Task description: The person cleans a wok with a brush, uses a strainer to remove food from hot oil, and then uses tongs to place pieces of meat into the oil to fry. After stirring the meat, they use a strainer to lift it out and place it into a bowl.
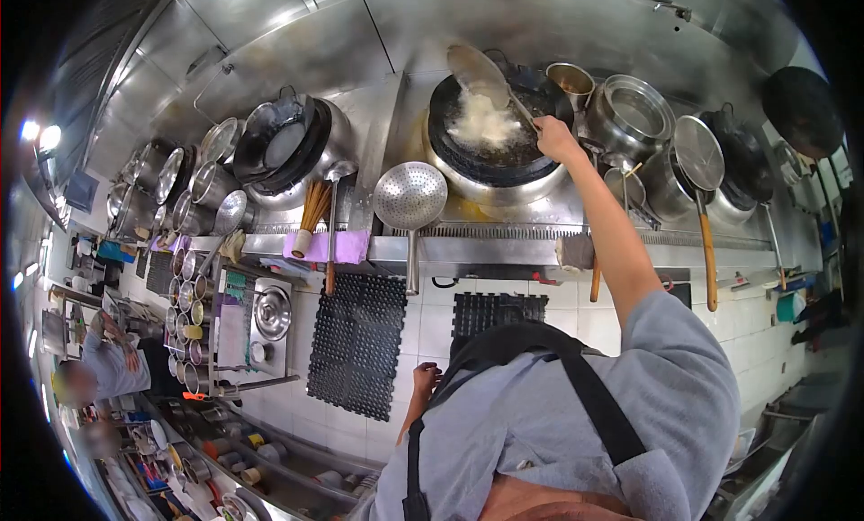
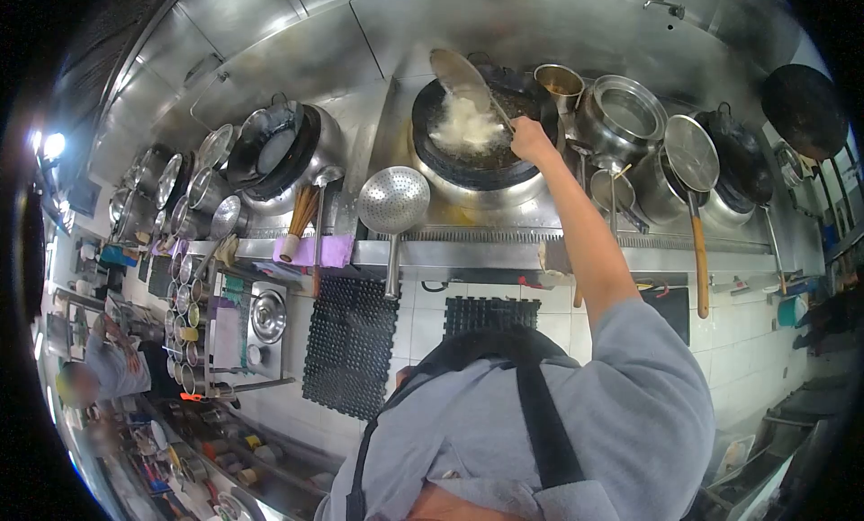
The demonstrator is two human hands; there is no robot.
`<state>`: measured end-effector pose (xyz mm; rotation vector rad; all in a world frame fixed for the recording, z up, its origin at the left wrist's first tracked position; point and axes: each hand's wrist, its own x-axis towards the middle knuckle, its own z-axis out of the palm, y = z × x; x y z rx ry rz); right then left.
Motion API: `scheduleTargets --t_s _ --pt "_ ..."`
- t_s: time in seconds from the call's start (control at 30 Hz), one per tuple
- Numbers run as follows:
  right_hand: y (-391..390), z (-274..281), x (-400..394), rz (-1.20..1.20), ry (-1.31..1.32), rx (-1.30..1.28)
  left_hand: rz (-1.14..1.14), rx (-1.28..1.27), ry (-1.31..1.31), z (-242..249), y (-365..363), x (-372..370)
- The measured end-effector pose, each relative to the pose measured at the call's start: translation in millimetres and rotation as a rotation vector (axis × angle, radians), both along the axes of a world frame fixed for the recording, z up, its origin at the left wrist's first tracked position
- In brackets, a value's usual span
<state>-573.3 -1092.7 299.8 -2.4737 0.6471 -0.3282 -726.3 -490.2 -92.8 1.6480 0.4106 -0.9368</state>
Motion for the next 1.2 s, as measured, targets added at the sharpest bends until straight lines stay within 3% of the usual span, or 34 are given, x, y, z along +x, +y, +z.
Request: scheduleTargets --t_s 0.03,0.13,0.23,0.37,0.5,0.63,0.73,0.77,0.9,1.0,1.1,1.13,1.2 --pt "-4 -6 -1 -0.009 -0.045 0.023 -0.016 0.031 0.032 -12 4 -1" --pt "-16 4 -30 0.033 -0.072 -0.01 -0.248 0.162 -0.252 -66 26 -11" --pt "-23 21 -69 0.016 -0.06 0.057 -0.319 0.261 -0.32 -57 35 -18" --pt "-30 34 -102 -0.19 0.004 0.135 -0.373 0.323 -0.382 -66 46 -20" --pt "-42 9 -107 -0.174 0.1 0.194 -0.347 0.312 -0.209 -62 35 -14" --pt "-45 -11 -103 -0.052 0.138 0.508 -0.13 -0.01 -0.013 -59 19 -5" --pt "-27 -21 -88 -0.029 0.066 0.875 -0.078 0.048 0.072 -38 -4 5" --pt "-22 -29 -80 -0.023 0.035 1.009 -0.043 0.13 0.068 66 -34 9" --pt "-2 -57 -44 0.001 -0.097 1.235 -0.195 0.058 -0.031 54 -22 9" --pt "-1 -82 -15 -0.003 -0.184 1.333 -0.307 0.109 -0.068 73 -33 13" --pt "14 -73 -3 -0.063 -0.265 1.257 -0.402 0.128 -0.152 80 -50 28" --pt "21 -73 -3 -0.08 -0.277 1.234 -0.348 0.077 -0.178 64 -51 31" --pt "42 -67 -13 -0.171 -0.281 1.245 -0.252 -0.038 -0.198 89 -71 46"
